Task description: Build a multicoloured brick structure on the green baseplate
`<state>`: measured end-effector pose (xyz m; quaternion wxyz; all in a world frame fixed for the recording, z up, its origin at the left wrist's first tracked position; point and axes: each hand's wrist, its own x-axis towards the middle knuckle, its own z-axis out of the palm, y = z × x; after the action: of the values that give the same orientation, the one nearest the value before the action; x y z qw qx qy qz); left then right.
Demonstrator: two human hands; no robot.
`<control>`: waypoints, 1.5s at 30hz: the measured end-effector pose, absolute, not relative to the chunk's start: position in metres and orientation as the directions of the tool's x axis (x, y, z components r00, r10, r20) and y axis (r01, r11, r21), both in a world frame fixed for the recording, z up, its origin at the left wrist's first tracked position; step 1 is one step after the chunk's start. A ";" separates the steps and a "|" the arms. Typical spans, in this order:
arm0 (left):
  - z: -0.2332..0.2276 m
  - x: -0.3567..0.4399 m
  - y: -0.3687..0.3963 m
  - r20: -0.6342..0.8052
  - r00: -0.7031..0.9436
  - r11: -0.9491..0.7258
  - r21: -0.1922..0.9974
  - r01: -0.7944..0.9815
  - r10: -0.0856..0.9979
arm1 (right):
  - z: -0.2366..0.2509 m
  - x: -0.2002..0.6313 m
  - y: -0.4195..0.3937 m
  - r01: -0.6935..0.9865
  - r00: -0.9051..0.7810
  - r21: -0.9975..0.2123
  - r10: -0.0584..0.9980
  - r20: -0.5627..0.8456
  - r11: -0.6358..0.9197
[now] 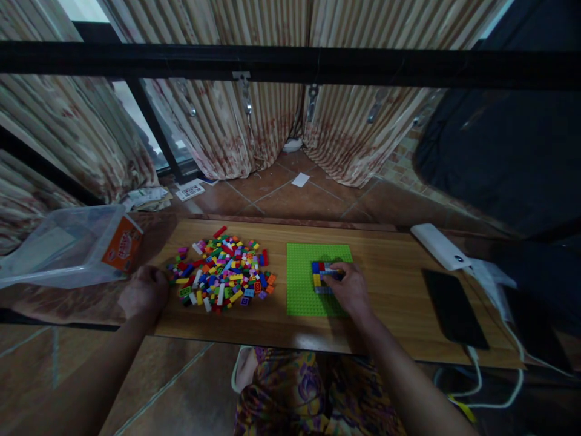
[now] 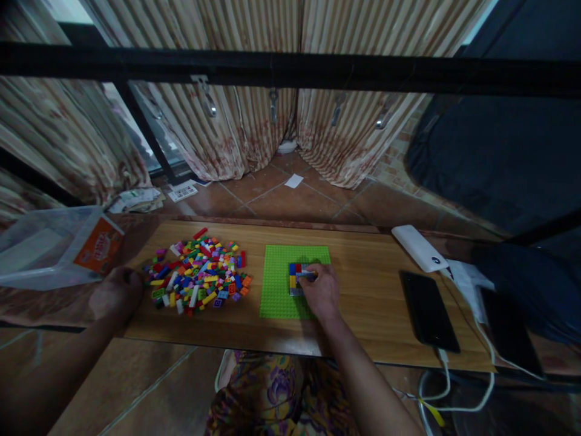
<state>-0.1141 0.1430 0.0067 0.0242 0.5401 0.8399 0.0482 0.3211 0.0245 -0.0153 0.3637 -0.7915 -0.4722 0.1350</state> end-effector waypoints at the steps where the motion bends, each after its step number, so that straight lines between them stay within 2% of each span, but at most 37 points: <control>1: 0.006 -0.114 0.143 0.016 -0.414 0.410 0.104 0.906 0.910 | -0.015 0.321 0.024 0.648 0.518 -0.704 0.846 0.127 -0.291; 11: 0.004 -0.117 0.144 0.004 -0.411 0.409 0.090 0.908 0.912 | -0.015 0.320 0.025 0.651 0.509 -0.701 0.852 0.120 -0.291; 19: 0.010 -0.112 0.141 -0.008 -0.411 0.408 0.128 0.904 0.912 | -0.016 0.322 0.031 0.607 0.567 -0.705 0.821 0.060 -0.367; 26: 0.009 -0.112 0.141 0.011 -0.404 0.400 0.125 0.908 0.915 | -0.016 0.321 0.030 0.658 0.556 -0.671 0.821 0.127 -0.342; 32: 0.010 -0.111 0.139 0.019 -0.394 0.388 0.145 0.910 0.919 | -0.017 0.321 0.029 0.659 0.550 -0.676 0.824 0.135 -0.329; 45: 0.008 -0.110 0.138 0.046 -0.395 0.388 0.111 0.915 0.918 | -0.025 0.327 0.028 0.671 0.530 -0.668 0.838 0.128 -0.322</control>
<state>-0.1097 0.1381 0.0078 0.0114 0.5499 0.8330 0.0594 0.3271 0.0284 -0.0250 0.3447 -0.8040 -0.4691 0.1213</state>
